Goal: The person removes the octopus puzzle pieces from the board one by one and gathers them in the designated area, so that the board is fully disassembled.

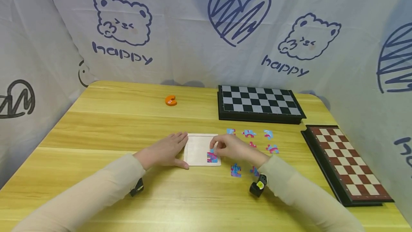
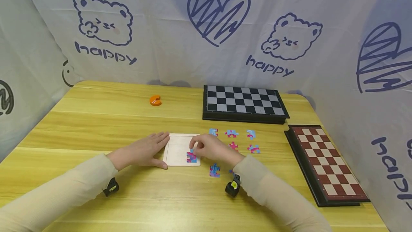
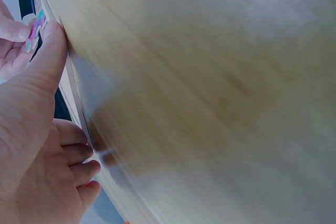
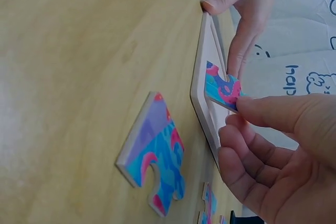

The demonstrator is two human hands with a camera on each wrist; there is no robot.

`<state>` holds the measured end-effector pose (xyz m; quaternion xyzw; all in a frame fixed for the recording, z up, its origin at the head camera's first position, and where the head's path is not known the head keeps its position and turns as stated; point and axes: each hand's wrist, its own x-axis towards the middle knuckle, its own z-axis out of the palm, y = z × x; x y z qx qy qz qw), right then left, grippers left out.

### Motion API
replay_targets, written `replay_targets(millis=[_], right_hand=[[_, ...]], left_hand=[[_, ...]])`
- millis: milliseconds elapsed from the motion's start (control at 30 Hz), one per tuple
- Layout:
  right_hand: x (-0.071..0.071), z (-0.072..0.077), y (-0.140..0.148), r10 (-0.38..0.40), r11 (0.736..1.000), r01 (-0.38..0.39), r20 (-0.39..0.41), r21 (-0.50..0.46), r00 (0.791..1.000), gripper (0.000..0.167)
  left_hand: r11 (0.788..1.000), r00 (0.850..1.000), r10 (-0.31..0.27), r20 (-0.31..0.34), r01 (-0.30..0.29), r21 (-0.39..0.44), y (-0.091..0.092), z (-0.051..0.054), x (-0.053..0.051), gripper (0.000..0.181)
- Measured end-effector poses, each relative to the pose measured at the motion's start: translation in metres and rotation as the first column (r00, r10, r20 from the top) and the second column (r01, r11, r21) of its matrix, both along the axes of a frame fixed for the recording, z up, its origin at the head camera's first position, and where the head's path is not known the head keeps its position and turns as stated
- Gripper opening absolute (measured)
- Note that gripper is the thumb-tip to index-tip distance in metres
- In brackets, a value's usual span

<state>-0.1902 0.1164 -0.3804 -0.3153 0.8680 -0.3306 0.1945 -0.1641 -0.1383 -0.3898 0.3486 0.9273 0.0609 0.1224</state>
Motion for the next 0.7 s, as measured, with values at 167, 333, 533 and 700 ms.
replay_targets(millis=[167,333,533,700], right_hand=[[0.0,0.002,0.004,-0.018,1.0,0.018,-0.023,-0.017,1.0,0.009],[0.0,0.006,0.019,-0.029,0.999,0.027,-0.039,-0.045,0.999,0.01],[0.0,0.011,0.051,-0.078,0.996,0.075,-0.048,-0.057,0.996,0.009],[0.001,0.013,0.084,-0.141,0.989,0.14,-0.02,-0.056,0.99,0.006]], left_hand=[[1.0,1.0,-0.003,-0.006,0.003,-0.005,0.0,0.001,-0.001,0.096],[1.0,1.0,-0.012,-0.01,0.012,-0.004,0.0,0.001,-0.001,0.096],[1.0,1.0,-0.019,-0.017,0.019,-0.005,-0.001,0.0,0.0,0.094],[1.0,1.0,-0.014,-0.008,0.014,-0.002,-0.001,0.0,0.0,0.094]])
